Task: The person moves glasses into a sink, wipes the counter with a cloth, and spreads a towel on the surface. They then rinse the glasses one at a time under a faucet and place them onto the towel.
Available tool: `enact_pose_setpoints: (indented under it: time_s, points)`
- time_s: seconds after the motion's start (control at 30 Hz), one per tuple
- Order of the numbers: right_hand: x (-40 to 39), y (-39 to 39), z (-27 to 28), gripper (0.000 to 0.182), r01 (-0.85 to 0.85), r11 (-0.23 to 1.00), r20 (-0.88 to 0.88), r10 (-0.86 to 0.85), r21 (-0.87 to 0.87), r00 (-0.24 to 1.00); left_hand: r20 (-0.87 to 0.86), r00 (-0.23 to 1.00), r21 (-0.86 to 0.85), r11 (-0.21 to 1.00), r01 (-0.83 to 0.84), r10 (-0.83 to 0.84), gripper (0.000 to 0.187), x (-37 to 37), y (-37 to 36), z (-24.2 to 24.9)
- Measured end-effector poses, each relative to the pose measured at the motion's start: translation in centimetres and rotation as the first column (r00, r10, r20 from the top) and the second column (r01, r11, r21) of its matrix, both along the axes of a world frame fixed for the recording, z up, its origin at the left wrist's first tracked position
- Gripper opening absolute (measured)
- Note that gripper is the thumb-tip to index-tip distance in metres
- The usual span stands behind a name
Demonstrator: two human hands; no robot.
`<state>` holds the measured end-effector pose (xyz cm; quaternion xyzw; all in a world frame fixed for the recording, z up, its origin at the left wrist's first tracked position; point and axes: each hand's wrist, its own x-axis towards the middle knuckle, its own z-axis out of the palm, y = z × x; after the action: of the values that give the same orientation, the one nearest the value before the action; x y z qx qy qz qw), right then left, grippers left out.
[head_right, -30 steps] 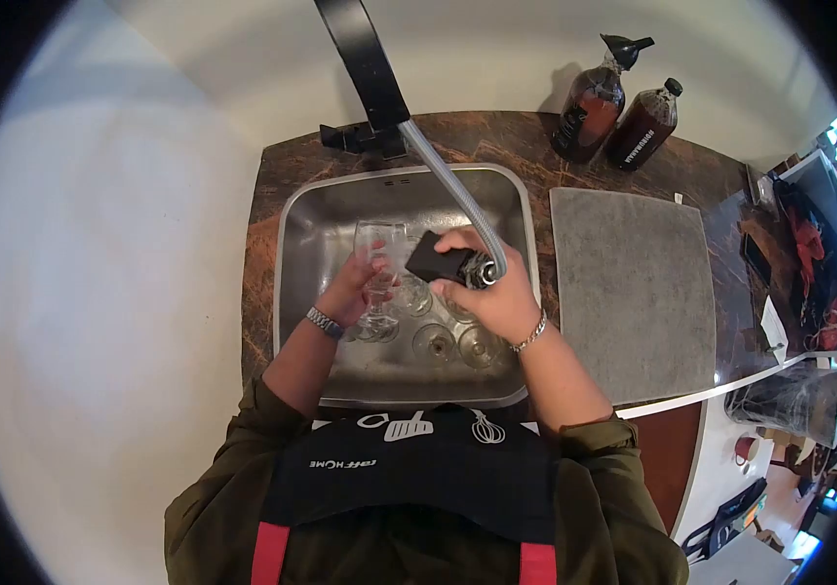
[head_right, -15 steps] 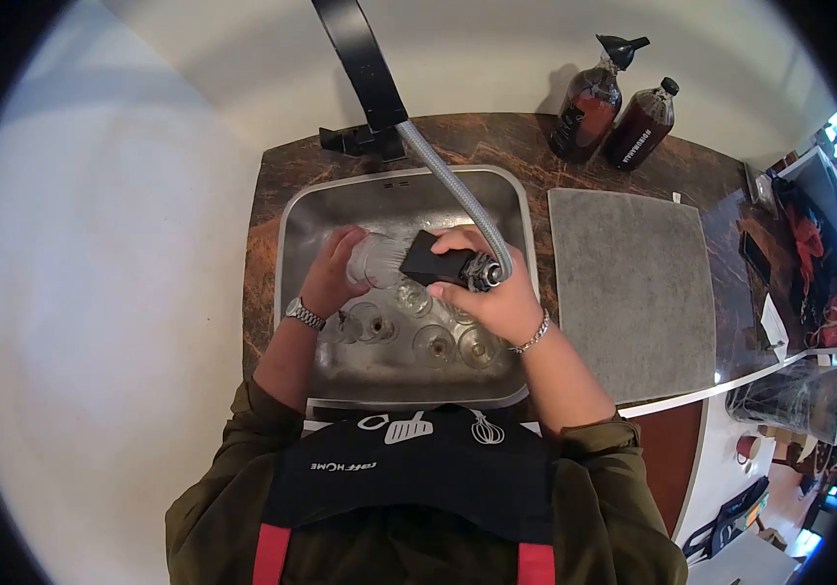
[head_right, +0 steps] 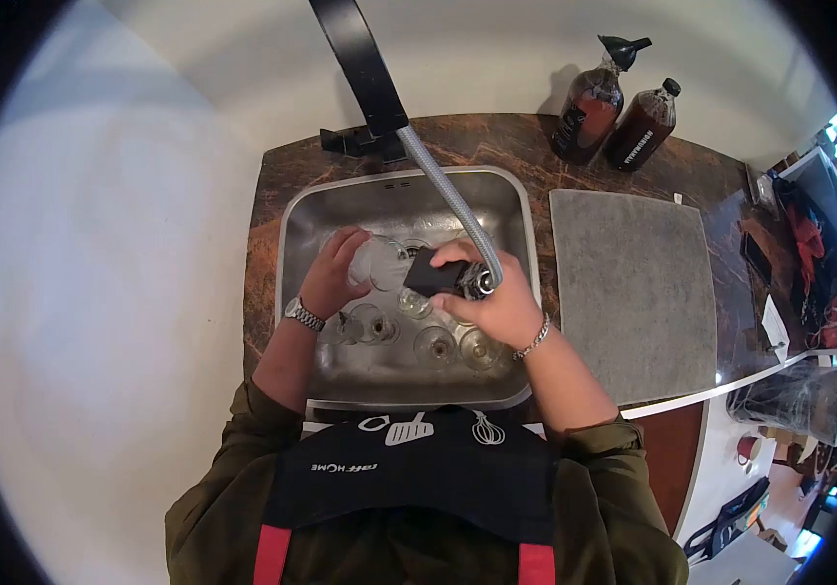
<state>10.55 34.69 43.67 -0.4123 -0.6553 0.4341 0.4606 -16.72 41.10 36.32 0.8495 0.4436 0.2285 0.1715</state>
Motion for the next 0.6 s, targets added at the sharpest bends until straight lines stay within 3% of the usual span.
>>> enact_pose_setpoints:
  time_s: [0.17,0.27,0.33,0.4,0.43,0.5,0.53,0.6]
  points:
    - [-0.6,0.7,0.2,0.04,0.013,0.998,-0.101,-0.007,0.059,0.995,0.006,1.0,-0.017,1.0,0.013,-0.013,0.077,0.0,-0.1,0.1]
    - [-0.3,0.8,-1.2,0.042,-0.101,0.994,-0.007,0.102,0.044,0.995,0.003,1.0,-0.014,1.0,0.01,-0.01,0.078,-0.2,0.0,0.0]
    - [0.1,0.8,-1.0,0.042,-0.03,0.998,0.035,0.028,0.055,0.999,0.006,1.0,0.0,1.0,0.004,-0.004,0.079,-0.2,-0.1,0.2]
    - [0.1,0.7,-0.5,0.042,0.05,0.995,0.03,-0.053,0.083,0.998,0.104,0.99,-0.166,0.983,-0.077,0.095,0.079,0.0,0.0,0.6]
    - [0.2,0.7,-0.3,0.042,0.051,0.995,0.03,-0.054,0.083,0.998,0.105,0.99,-0.166,0.983,-0.076,0.094,0.079,0.0,0.0,0.6]
    - [0.5,0.7,0.2,0.041,-0.041,0.997,0.05,0.038,0.058,0.998,0.255,0.927,-0.373,0.912,-0.168,0.275,0.073,-0.1,0.2,0.7]
    - [0.6,0.7,0.3,0.041,-0.041,0.997,0.05,0.038,0.06,0.998,0.255,0.927,-0.372,0.913,-0.168,0.275,0.073,-0.2,0.3,0.2]
    - [0.8,0.3,0.3,0.041,-0.095,0.992,0.08,0.102,-0.086,0.992,0.508,0.623,-0.793,0.606,0.067,0.595,0.052,-0.4,0.5,-1.5]
